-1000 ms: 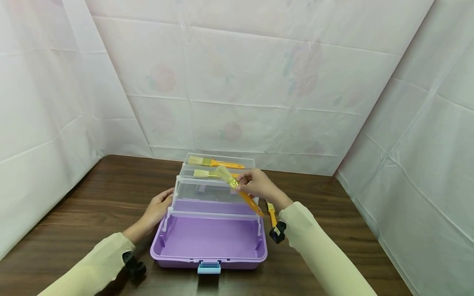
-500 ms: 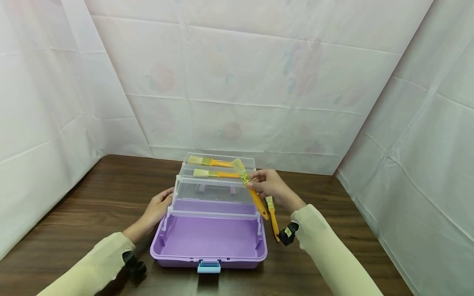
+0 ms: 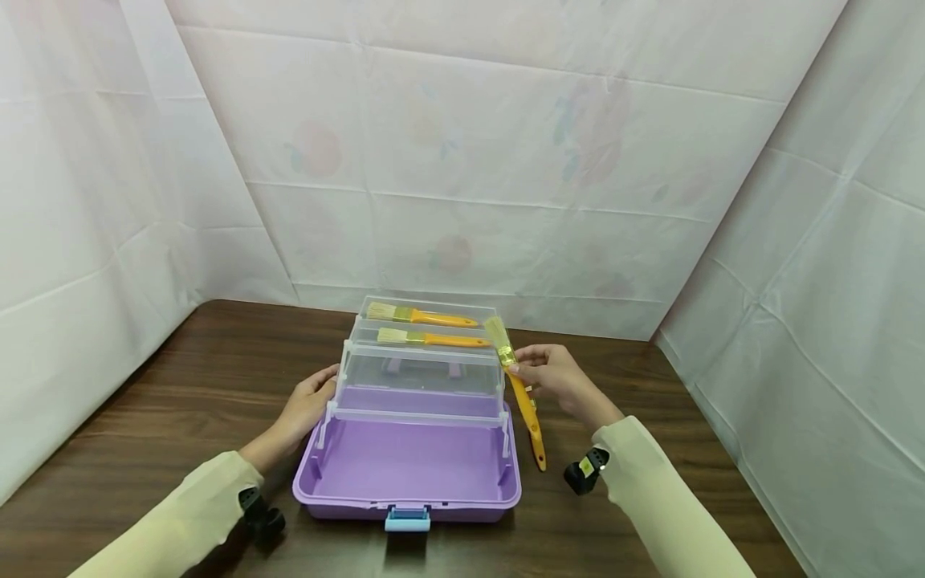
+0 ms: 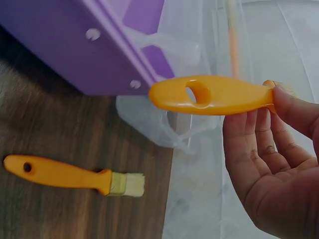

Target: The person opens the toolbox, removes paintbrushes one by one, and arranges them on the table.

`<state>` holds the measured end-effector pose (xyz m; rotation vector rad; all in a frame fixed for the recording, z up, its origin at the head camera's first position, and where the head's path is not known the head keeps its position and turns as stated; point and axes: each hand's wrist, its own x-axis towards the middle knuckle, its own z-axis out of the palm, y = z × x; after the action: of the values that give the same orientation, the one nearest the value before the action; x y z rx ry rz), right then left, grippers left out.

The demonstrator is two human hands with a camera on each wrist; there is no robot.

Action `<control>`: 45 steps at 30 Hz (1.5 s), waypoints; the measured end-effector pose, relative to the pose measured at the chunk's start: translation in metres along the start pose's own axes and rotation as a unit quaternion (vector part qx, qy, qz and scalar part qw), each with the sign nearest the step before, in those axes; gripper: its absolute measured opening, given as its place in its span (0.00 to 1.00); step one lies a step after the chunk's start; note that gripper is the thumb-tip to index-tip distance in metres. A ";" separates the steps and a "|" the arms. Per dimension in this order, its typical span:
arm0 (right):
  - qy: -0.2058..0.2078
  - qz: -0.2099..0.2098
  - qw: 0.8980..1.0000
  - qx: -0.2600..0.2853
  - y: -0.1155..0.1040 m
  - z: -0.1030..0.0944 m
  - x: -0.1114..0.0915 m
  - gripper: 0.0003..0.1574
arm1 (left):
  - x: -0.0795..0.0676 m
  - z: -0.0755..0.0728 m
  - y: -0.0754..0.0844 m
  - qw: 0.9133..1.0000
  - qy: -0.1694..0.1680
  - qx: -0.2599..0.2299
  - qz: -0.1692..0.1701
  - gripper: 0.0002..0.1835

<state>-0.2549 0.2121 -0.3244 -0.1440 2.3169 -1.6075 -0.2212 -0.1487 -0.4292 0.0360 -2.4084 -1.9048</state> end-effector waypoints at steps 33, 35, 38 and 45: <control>0.060 0.067 0.995 0.050 0.064 -0.036 -0.004 0.23 | -0.005 -0.003 -0.001 1.000 -0.002 -0.011 -0.016 0.25; 0.062 0.066 0.995 0.051 0.068 -0.037 -0.004 0.23 | -0.005 -0.003 -0.001 1.000 -0.002 -0.011 -0.015 0.25; 0.064 0.066 0.994 0.050 0.071 -0.040 -0.003 0.25 | -0.005 -0.003 -0.001 1.000 -0.002 -0.009 -0.014 0.25; 0.078 0.078 0.993 0.033 0.080 -0.042 0.001 0.27 | -0.005 -0.003 -0.001 1.000 0.000 -0.008 -0.015 0.25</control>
<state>-0.2616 0.2787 -0.3858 0.1808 2.3192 -1.6674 -0.2162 -0.1511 -0.4298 0.0733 -2.4064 -1.9356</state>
